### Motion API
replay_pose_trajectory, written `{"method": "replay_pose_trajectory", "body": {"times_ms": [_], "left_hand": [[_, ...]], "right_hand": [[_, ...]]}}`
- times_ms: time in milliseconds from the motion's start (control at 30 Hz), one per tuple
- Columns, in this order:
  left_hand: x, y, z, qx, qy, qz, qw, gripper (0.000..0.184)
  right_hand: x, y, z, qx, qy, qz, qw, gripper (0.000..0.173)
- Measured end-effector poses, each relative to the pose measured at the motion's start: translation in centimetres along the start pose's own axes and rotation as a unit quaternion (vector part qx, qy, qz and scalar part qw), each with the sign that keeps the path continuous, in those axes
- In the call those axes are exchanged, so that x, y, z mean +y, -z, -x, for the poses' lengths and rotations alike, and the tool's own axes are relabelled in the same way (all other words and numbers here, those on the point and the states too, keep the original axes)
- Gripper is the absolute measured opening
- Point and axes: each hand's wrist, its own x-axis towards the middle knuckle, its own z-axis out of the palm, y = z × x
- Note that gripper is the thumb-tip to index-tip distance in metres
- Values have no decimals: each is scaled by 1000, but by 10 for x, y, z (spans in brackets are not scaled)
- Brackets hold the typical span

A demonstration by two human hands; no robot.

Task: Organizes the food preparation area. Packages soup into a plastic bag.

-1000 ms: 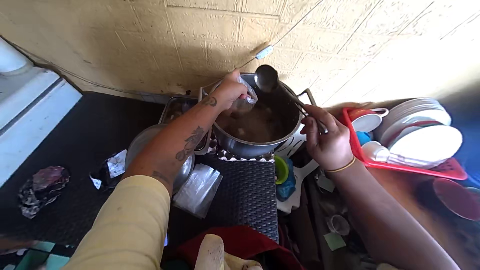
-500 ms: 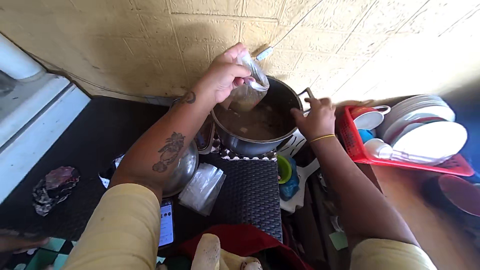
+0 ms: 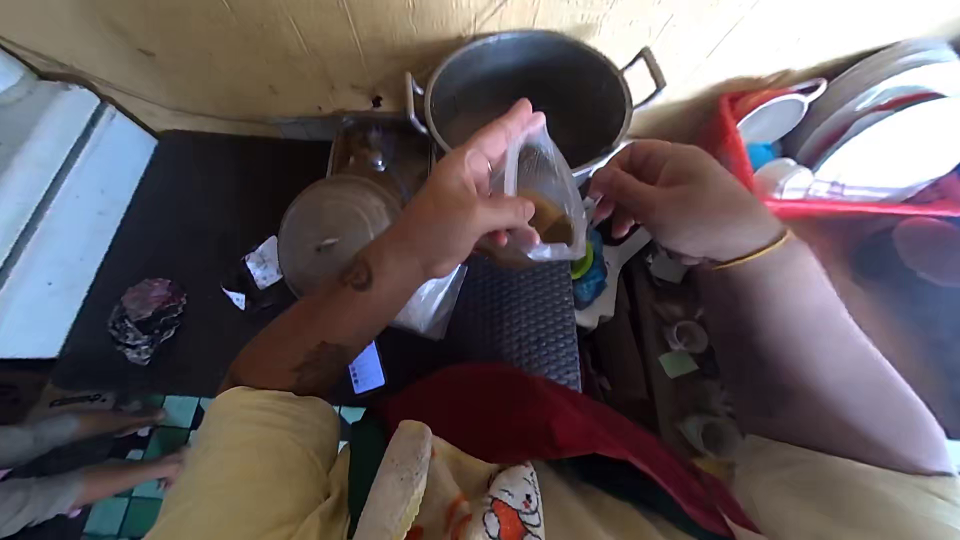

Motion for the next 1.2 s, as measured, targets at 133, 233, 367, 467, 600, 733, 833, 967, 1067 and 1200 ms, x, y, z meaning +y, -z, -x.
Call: {"method": "replay_pose_trajectory", "body": {"times_ms": [133,233,367,467,600,733,833,967,1067,1200], "left_hand": [[-63,-10,49,-10,34,66,997,88],[-102,-19,87,3,78,69,995,95],[-160,-6,118,12,127,72,989,93],[-204,13,138,16,143,54,988,89],[-262,50,174,1,139,30,990,85],[-226,56,169,61,174,3,983,56],[-205,63,163,80,163,-61,981,36],[-192,69,165,76,119,-172,975,20],[-196,71,165,-8,5,-337,941,31],[-210,85,159,-35,-214,-524,824,17]], "right_hand": [[56,-54,32,-66,-38,34,997,32],[98,-95,52,-86,-88,26,992,24],[130,-135,73,-66,-154,17,986,25],[144,-160,77,-51,-162,21,985,23],[151,-186,74,4,-163,-87,983,13],[138,-194,76,19,-140,-202,969,14],[139,-196,80,-13,-61,-157,986,30],[133,-211,83,-76,41,89,992,65],[133,-223,79,-84,75,194,974,40],[137,-218,74,-9,155,193,969,14]]}}
